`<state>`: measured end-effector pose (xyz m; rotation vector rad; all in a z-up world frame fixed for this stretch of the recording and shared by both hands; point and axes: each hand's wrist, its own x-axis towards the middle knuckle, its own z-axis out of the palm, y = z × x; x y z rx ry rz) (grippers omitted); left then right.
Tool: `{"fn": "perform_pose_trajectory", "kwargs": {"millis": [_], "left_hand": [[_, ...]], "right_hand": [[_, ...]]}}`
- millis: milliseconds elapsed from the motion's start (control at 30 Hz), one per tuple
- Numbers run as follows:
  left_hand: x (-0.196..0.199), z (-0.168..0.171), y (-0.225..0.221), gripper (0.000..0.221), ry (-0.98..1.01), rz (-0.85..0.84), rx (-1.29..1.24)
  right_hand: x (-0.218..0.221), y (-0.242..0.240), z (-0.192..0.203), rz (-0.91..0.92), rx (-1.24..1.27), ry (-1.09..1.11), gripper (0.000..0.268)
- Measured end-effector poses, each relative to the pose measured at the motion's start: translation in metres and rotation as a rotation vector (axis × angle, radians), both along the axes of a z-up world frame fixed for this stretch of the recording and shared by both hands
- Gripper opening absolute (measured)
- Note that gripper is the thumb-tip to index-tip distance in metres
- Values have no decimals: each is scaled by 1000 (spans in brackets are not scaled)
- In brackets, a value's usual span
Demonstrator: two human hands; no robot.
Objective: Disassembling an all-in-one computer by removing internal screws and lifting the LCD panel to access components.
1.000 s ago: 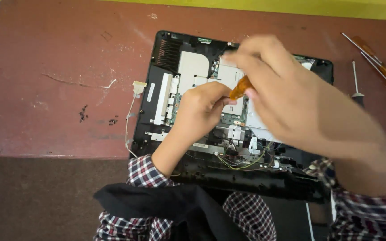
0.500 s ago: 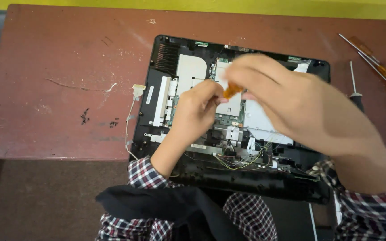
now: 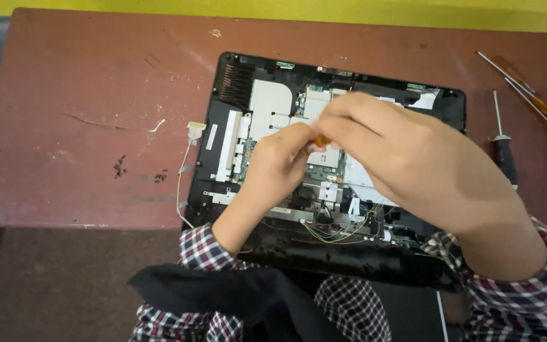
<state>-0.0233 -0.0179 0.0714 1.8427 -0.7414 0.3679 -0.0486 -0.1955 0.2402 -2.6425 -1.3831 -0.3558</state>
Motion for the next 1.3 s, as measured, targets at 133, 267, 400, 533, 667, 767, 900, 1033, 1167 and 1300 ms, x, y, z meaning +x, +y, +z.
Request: {"fn": "perform_pose_trajectory", "kwargs": {"millis": [133, 267, 400, 533, 667, 767, 900, 1033, 1167, 1300], "left_hand": [[-7, 2, 1, 14, -2, -33, 27], [-15, 12, -7, 43, -157, 98, 24], [-6, 10, 0, 23, -80, 66, -93], [-3, 18, 12, 9, 165, -139, -149], [-6, 19, 12, 31, 173, -146, -129], [-14, 46, 12, 25, 145, -101, -212], [-8, 30, 5, 8, 60, -77, -211], [-1, 29, 5, 9, 128, -88, -169], [4, 4, 2, 16, 190, -136, -199], [-8, 34, 10, 28, 262, -116, -250]], "right_hand": [[8, -10, -19, -138, -117, -165, 16], [33, -7, -56, -300, -166, -603, 74], [7, 18, -28, -358, -233, -538, 55], [-8, 10, 2, -120, -122, 118, 50], [-1, -1, -12, -204, -234, -378, 37], [8, -3, -50, -321, -284, -748, 63], [-4, 12, -45, -371, -220, -713, 61], [-8, 13, -3, -207, -133, -41, 41], [-8, 4, 6, -246, 94, 323, 35], [5, 1, -46, -429, -221, -263, 51]]}}
